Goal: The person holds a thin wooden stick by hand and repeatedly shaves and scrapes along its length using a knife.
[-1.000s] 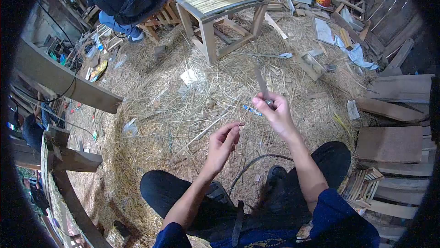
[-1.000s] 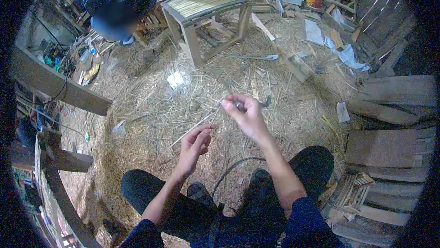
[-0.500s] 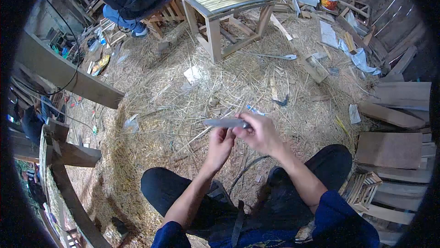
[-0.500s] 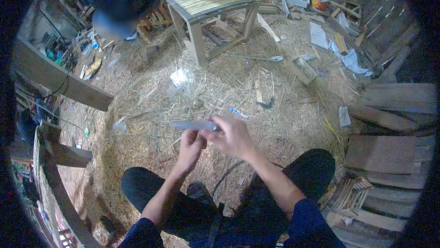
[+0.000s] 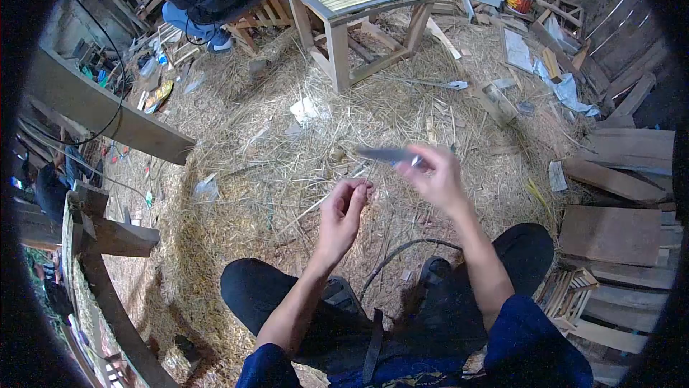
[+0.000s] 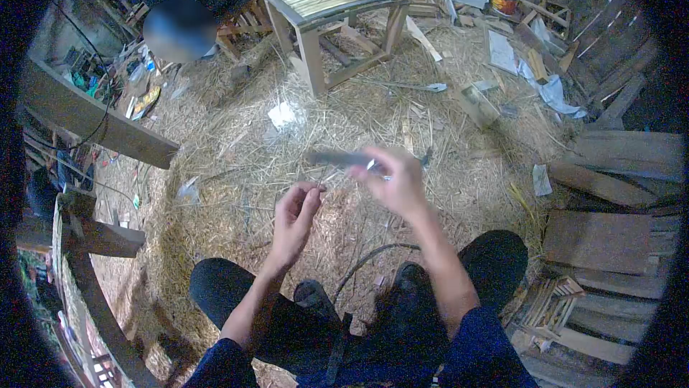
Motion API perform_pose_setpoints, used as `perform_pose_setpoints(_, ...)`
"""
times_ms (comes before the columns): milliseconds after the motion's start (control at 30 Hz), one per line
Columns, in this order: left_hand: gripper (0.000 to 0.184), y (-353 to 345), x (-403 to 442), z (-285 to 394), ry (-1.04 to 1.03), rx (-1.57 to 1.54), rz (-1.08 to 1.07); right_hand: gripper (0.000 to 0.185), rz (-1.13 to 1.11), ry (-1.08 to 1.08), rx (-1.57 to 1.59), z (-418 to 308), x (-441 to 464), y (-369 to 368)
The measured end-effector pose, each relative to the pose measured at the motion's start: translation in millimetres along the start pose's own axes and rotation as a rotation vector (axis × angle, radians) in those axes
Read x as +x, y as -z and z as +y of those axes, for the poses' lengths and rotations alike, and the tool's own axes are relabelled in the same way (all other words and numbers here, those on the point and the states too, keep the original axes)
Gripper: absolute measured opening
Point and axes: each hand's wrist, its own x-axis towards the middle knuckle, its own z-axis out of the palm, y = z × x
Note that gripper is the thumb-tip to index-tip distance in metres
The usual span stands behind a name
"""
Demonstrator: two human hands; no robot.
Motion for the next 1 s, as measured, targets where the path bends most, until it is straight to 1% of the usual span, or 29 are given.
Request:
perform_pose_setpoints(100,0.021,-5,-5,11,-0.056,0.017,0.02,0.045,-0.019,-0.027,-0.044,10,6,14)
perform_pose_setpoints(133,0.021,-6,-4,9,-0.016,-0.035,0.031,0.044,-0.15,-0.137,0.027,-15,3,15)
perform_pose_setpoints(233,0.022,-8,-2,6,0.017,-0.076,0.047,0.041,-0.031,0.167,-0.16,-18,-5,-8)
perform_pose_setpoints(267,0.023,-12,-2,8,-0.009,-0.074,0.076,0.039,-0.063,0.101,-0.2,-14,-3,-6)
perform_pose_setpoints(367,0.026,-3,-4,12,0.102,-0.181,0.012,0.047,-0.011,-0.207,-0.149,8,5,10)
perform_pose_setpoints(400,0.026,-5,-3,14,0.092,-0.155,0.028,0.05,0.006,-0.249,-0.151,8,8,15)
perform_pose_setpoints(500,0.023,-6,0,4,0.024,-0.044,0.041,0.052,-0.087,-0.312,-0.074,-4,4,17)
perform_pose_setpoints(533,0.023,-5,2,0,-0.002,-0.033,0.031,0.055,-0.067,-0.221,0.015,-8,-1,5)
perform_pose_setpoints(633,0.023,-5,0,-14,0.035,-0.015,0.017,0.053,-0.198,0.061,-0.002,-27,-16,-19)
perform_pose_setpoints(733,0.022,-6,0,-10,0.027,-0.075,0.047,0.043,-0.181,0.249,-0.003,-23,-7,-20)
perform_pose_setpoints(833,0.023,0,4,-3,0.106,0.01,0.021,0.046,-0.186,0.183,-0.016,-10,-5,-18)
perform_pose_setpoints(867,0.024,2,5,-3,0.141,0.012,0.006,0.043,-0.156,0.217,-0.078,-10,-7,-21)
perform_pose_setpoints(933,0.024,6,7,-10,0.209,0.02,-0.032,0.044,-0.148,0.213,-0.056,-16,-12,-24)
perform_pose_setpoints(967,0.024,3,6,-16,0.12,0.048,-0.024,0.044,-0.146,0.21,-0.044,-19,-13,-24)
perform_pose_setpoints(1000,0.023,0,2,-23,0.035,0.078,-0.016,0.042,-0.116,0.299,-0.068,-24,-10,-18)
